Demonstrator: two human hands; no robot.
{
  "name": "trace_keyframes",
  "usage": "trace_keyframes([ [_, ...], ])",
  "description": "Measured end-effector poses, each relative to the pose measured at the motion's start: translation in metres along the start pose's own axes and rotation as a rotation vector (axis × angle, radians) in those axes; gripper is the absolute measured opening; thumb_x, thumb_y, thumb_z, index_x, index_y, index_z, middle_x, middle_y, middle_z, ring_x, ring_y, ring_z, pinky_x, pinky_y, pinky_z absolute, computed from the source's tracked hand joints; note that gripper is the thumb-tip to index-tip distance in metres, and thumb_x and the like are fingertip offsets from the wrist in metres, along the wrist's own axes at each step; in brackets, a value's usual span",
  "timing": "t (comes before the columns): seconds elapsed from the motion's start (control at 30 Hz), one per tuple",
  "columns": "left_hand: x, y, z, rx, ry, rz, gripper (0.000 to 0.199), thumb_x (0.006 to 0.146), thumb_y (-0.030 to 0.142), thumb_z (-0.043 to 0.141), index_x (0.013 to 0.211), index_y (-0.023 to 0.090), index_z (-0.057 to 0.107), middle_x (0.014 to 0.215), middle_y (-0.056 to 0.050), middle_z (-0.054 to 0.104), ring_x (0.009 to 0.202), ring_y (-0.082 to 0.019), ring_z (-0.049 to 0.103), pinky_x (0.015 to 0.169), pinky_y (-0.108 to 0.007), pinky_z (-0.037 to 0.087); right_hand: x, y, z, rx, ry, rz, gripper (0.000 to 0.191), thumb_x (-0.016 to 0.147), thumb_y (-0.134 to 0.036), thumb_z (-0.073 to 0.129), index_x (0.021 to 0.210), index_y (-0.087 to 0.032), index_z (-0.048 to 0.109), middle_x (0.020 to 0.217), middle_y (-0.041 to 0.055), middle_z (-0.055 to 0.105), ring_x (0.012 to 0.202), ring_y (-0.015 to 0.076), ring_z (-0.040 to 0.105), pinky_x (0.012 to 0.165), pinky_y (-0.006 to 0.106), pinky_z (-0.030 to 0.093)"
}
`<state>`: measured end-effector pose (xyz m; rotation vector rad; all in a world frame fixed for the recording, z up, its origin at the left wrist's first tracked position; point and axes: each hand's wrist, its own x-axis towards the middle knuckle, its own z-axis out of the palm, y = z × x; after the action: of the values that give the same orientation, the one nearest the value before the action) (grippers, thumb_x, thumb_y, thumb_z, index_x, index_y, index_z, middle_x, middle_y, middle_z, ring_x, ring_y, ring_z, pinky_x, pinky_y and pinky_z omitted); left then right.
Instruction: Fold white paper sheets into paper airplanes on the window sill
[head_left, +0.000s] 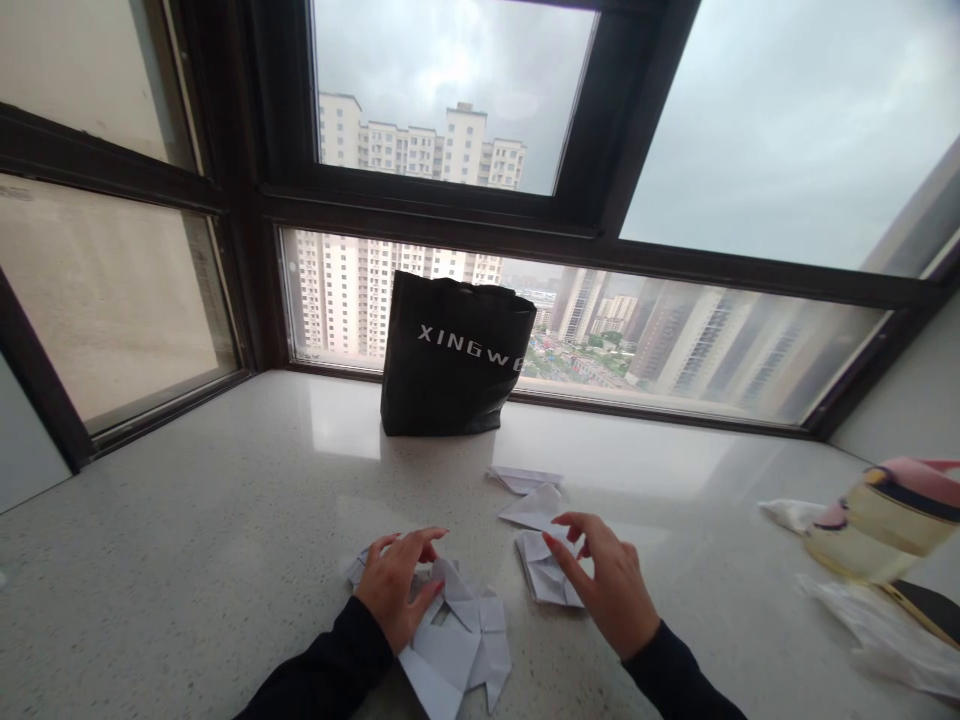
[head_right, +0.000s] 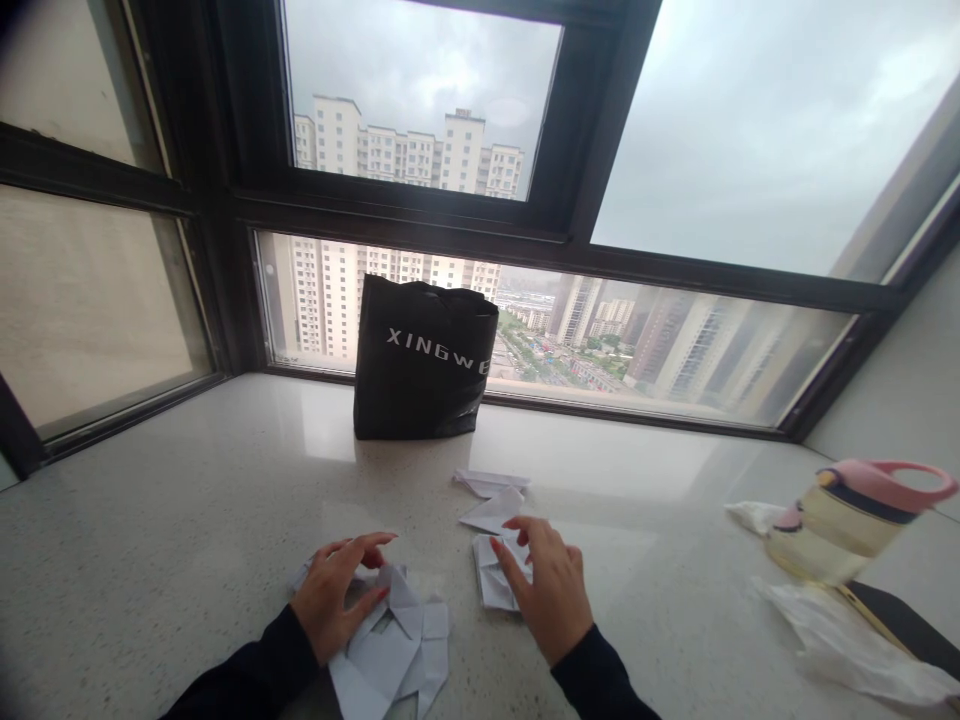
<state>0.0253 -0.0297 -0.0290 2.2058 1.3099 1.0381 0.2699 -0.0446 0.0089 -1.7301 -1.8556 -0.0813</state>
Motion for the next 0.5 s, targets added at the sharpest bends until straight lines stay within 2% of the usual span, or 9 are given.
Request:
trace_keyframes([
  [0.1,0.001,0.001,0.0,-0.189,0.087,0.068,0.038,0.065,0.016,0.049,0.102,0.025,0.047,0.078,-0.001,0.057,0.066,-0.016,0.056,0.072,-0.034,0.043,-0.005,-0.029,0.009,0.135,-0.12,-0.123,0.023,0.077,-0.038,0.044,0.09,-0.021,0.052,0.079,0.0044,0.057,0.07,0.019,0.054,0.065,0.033,0.035],
  [0.17,0.001,0.005,-0.002,-0.324,0.173,0.053,0.032,0.07,0.019,0.046,0.101,0.024,0.047,0.08,-0.002,0.053,0.066,-0.015,0.056,0.066,-0.031,0.046,-0.009,-0.046,0.019,0.219,-0.167,-0.173,0.026,0.074,-0.039,0.049,0.092,-0.022,0.052,0.083,0.0055,0.058,0.077,0.021,0.053,0.067,0.033,0.036],
  [0.23,0.001,0.007,-0.004,-0.449,0.228,0.018,0.027,0.072,0.02,0.046,0.099,0.023,0.046,0.08,-0.001,0.05,0.068,-0.014,0.056,0.063,-0.028,0.049,-0.011,-0.059,0.028,0.282,-0.207,-0.164,0.027,0.069,-0.041,0.055,0.089,-0.021,0.054,0.081,0.0046,0.06,0.077,0.0212,0.052,0.067,0.033,0.037],
  [0.33,0.002,0.01,-0.007,-0.57,0.251,-0.024,0.026,0.072,0.019,0.047,0.097,0.023,0.045,0.079,0.0,0.046,0.071,-0.013,0.054,0.06,-0.025,0.05,-0.007,-0.07,0.036,0.401,-0.247,-0.108,0.022,0.07,-0.04,0.054,0.077,-0.019,0.057,0.073,0.0025,0.061,0.07,0.0194,0.053,0.065,0.031,0.038],
  [0.5,0.003,0.011,-0.004,-0.645,0.225,-0.036,0.041,0.07,0.018,0.049,0.108,0.026,0.037,0.08,0.002,0.042,0.067,-0.011,0.054,0.06,-0.026,0.052,0.008,-0.073,0.033,0.678,-0.249,-0.047,0.018,0.074,-0.035,0.049,0.075,-0.018,0.056,0.073,0.002,0.062,0.07,0.0172,0.055,0.064,0.028,0.039],
])
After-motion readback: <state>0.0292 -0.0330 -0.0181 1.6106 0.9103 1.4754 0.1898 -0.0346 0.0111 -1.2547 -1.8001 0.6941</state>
